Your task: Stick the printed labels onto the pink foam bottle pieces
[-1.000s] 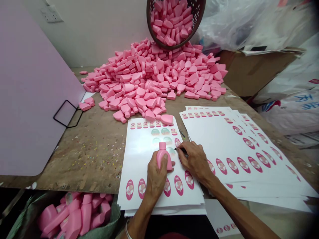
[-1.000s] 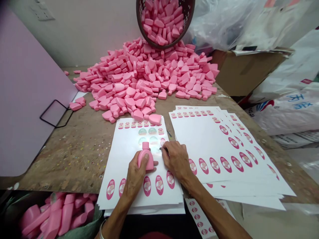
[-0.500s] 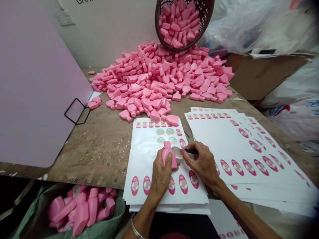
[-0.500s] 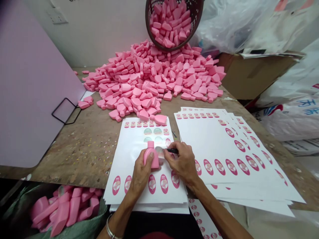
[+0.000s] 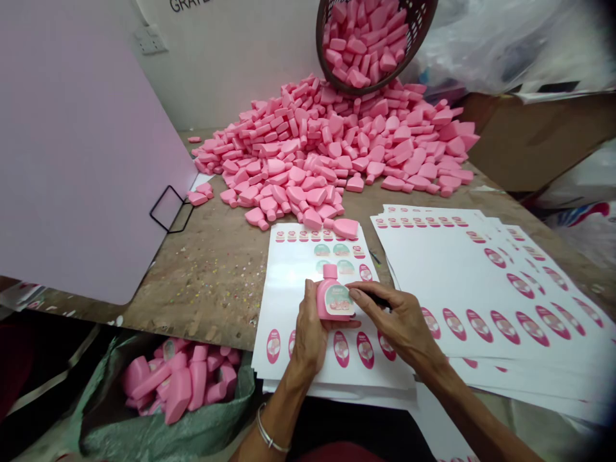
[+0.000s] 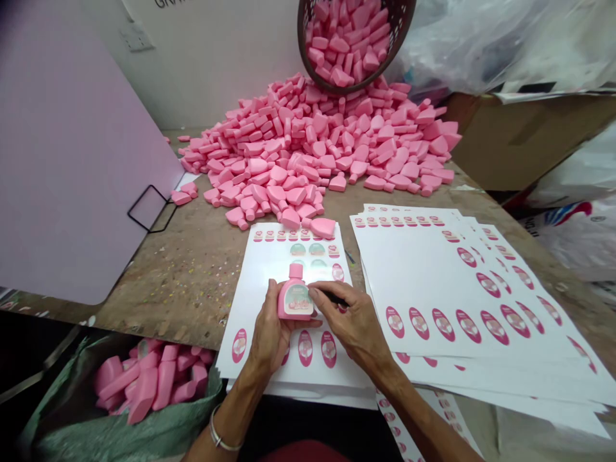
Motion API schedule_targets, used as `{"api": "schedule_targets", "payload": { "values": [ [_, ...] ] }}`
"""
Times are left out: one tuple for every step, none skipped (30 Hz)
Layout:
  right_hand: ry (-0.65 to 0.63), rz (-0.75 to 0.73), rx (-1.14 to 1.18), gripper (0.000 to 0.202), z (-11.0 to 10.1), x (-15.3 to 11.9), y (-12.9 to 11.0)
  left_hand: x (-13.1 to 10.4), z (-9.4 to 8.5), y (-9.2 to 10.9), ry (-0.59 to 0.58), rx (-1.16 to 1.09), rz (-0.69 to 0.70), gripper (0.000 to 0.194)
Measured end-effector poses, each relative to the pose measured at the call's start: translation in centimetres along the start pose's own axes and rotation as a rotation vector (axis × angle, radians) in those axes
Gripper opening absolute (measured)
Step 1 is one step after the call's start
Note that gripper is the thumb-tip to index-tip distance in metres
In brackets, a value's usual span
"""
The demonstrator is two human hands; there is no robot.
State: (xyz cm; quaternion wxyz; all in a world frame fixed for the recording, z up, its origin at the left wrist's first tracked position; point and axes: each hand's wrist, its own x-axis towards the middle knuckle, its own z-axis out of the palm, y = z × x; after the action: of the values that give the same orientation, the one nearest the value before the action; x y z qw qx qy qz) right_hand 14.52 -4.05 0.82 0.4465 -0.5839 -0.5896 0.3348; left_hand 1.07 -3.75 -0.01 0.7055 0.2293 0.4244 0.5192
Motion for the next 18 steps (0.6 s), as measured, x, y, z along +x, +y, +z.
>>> {"api": "schedule_targets", "payload": {
  "values": [
    [0.002,-0.007,-0.003,0.023,0.07,0.0,-0.11,-0.01,0.05,0.03,-0.024,-0.011,0.006,0.059],
    [0.006,-0.012,-0.009,0.022,0.12,0.0,-0.19,-0.01,0.07,0.02,-0.033,-0.007,0.017,0.058],
    [0.012,-0.015,-0.015,0.022,0.15,-0.01,-0.26,0.01,0.07,-0.02,-0.03,-0.002,0.022,0.057],
    [0.02,-0.018,-0.022,0.021,0.18,-0.02,-0.3,0.02,0.06,-0.08,-0.027,0.0,0.024,0.056],
    [0.028,-0.023,-0.03,0.021,0.22,-0.04,-0.32,0.03,0.06,-0.13,-0.027,-0.004,0.023,0.055],
    [0.037,-0.031,-0.038,0.021,0.28,-0.07,-0.33,0.04,0.07,-0.16,-0.031,-0.013,0.02,0.054],
    [0.044,-0.042,-0.048,0.021,0.35,-0.09,-0.33,0.04,0.09,-0.17,-0.037,-0.029,0.016,0.054],
    [0.05,-0.054,-0.056,0.021,0.43,-0.1,-0.32,0.04,0.11,-0.15,-0.044,-0.047,0.013,0.053],
    [0.054,-0.064,-0.064,0.021,0.51,-0.11,-0.31,0.04,0.15,-0.11,-0.048,-0.064,0.013,0.053],
    [0.055,-0.071,-0.071,0.02,0.6,-0.1,-0.29,0.04,0.18,-0.06,-0.049,-0.077,0.016,0.053],
    [0.056,-0.077,-0.076,0.019,0.68,-0.09,-0.27,0.04,0.19,-0.01,-0.05,-0.084,0.019,0.053],
    [0.056,-0.081,-0.081,0.019,0.74,-0.07,-0.26,0.05,0.2,0.04,-0.051,-0.089,0.02,0.054],
    [0.058,-0.086,-0.086,0.019,0.79,-0.05,-0.25,0.06,0.19,0.08,-0.053,-0.09,0.019,0.055],
    [0.061,-0.091,-0.092,0.019,0.82,-0.03,-0.25,0.07,0.17,0.11,-0.053,-0.088,0.017,0.055],
    [0.063,-0.097,-0.098,0.019,0.83,0.0,-0.24,0.08,0.15,0.12,-0.05,-0.083,0.017,0.055],
    [0.064,-0.101,-0.104,0.019,0.84,0.02,-0.25,0.1,0.13,0.13,-0.045,-0.077,0.018,0.055],
    [0.065,-0.104,-0.109,0.02,0.84,0.04,-0.25,0.12,0.11,0.13,-0.042,-0.073,0.019,0.055],
    [0.064,-0.104,-0.112,0.02,0.83,0.05,-0.26,0.13,0.1,0.12,-0.04,-0.069,0.018,0.055]
  ]
}}
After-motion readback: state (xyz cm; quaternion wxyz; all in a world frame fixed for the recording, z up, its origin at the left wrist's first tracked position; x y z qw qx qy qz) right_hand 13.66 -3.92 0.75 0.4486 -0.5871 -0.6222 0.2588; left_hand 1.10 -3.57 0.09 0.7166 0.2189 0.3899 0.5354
